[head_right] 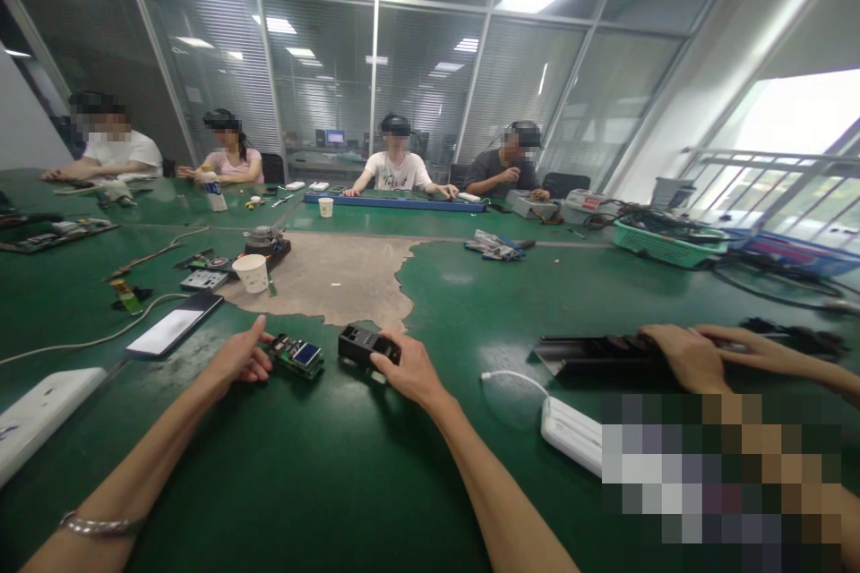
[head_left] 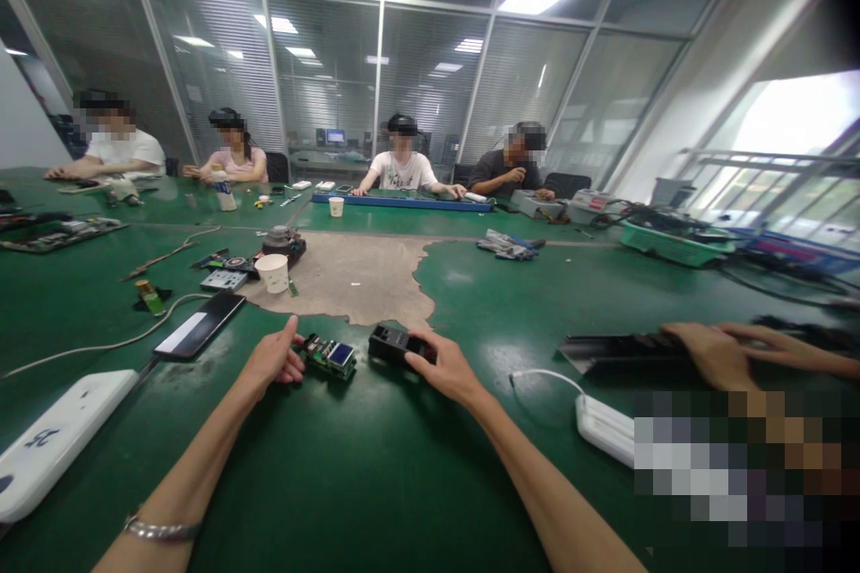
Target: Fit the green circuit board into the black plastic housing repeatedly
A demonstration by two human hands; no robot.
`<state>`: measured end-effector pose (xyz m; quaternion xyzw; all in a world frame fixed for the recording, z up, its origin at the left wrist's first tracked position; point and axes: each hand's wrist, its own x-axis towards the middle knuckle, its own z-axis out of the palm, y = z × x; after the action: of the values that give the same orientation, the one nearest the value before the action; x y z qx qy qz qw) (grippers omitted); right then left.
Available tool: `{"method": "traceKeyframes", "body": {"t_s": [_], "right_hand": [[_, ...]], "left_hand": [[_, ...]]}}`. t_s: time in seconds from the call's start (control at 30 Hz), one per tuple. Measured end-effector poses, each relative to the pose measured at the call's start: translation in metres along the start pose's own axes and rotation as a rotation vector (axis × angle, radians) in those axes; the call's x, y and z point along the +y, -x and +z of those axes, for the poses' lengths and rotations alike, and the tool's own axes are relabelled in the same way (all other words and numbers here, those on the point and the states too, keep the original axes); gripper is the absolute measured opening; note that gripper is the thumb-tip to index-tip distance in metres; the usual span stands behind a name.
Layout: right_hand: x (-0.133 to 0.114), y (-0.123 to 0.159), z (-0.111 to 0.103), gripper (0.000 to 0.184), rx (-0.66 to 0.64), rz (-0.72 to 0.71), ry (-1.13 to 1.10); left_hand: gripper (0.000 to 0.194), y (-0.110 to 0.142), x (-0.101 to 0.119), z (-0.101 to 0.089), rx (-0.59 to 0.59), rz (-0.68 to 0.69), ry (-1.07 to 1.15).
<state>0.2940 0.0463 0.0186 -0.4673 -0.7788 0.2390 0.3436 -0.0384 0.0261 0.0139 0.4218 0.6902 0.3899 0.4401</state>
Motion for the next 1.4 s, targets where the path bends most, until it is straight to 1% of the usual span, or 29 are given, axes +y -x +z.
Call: {"method": "traceKeyframes", "body": {"t_s": [0.1,0.2,0.3,0.37,0.5,0.67,0.73,0.8,0.87,0.97,1.07,1.17,1.3,1.4], "right_hand": [[0.003,0.001,0.0,0.04,-0.018,-0.016,0.023],[0.01,0.002,0.001,0.046,-0.021,-0.045,0.061],[0.015,0.003,0.004,0.056,0.012,-0.081,0.096],[0.015,0.004,0.006,0.058,0.053,-0.094,0.097],[0.012,0.003,0.012,0.056,0.118,-0.115,0.094],[0.009,0.002,0.018,0.044,0.123,-0.092,0.138],[0.002,0.001,0.017,0.038,0.141,-0.068,0.121],[-0.011,-0.001,0.014,0.035,0.16,-0.039,0.061],[-0.029,-0.004,0.012,0.034,0.156,-0.019,-0.025],[-0.058,-0.01,0.015,0.034,0.136,-0.058,-0.082],[-0.082,-0.017,0.028,0.032,0.136,-0.112,-0.072],[-0.097,-0.025,0.046,0.031,0.137,-0.142,-0.012],[-0.106,-0.033,0.066,0.031,0.141,-0.168,0.051],[-0.107,-0.036,0.076,0.031,0.148,-0.189,0.084]], "left_hand": [[0.079,0.0,0.0,0.0,-0.006,0.002,0.001],[0.08,-0.002,-0.001,0.0,-0.005,-0.004,0.004],[0.08,-0.004,-0.003,-0.001,-0.017,0.002,0.008],[0.08,-0.005,-0.004,-0.001,-0.019,0.003,0.01],[0.079,-0.004,-0.004,-0.001,-0.017,0.0,0.006],[0.078,-0.001,-0.003,-0.002,-0.021,0.016,0.019],[0.079,0.0,-0.002,-0.002,-0.022,0.022,0.02],[0.079,0.001,0.0,-0.002,-0.021,0.017,0.016],[0.078,0.002,0.001,-0.002,-0.02,0.009,0.008],[0.078,0.003,0.002,-0.002,-0.028,0.016,0.008],[0.078,0.004,0.001,-0.002,-0.04,0.03,0.02],[0.078,0.004,0.0,-0.003,-0.041,0.053,0.029],[0.08,0.003,-0.001,-0.003,-0.03,0.054,0.045],[0.082,0.001,-0.001,-0.002,-0.028,0.038,0.04]]}}
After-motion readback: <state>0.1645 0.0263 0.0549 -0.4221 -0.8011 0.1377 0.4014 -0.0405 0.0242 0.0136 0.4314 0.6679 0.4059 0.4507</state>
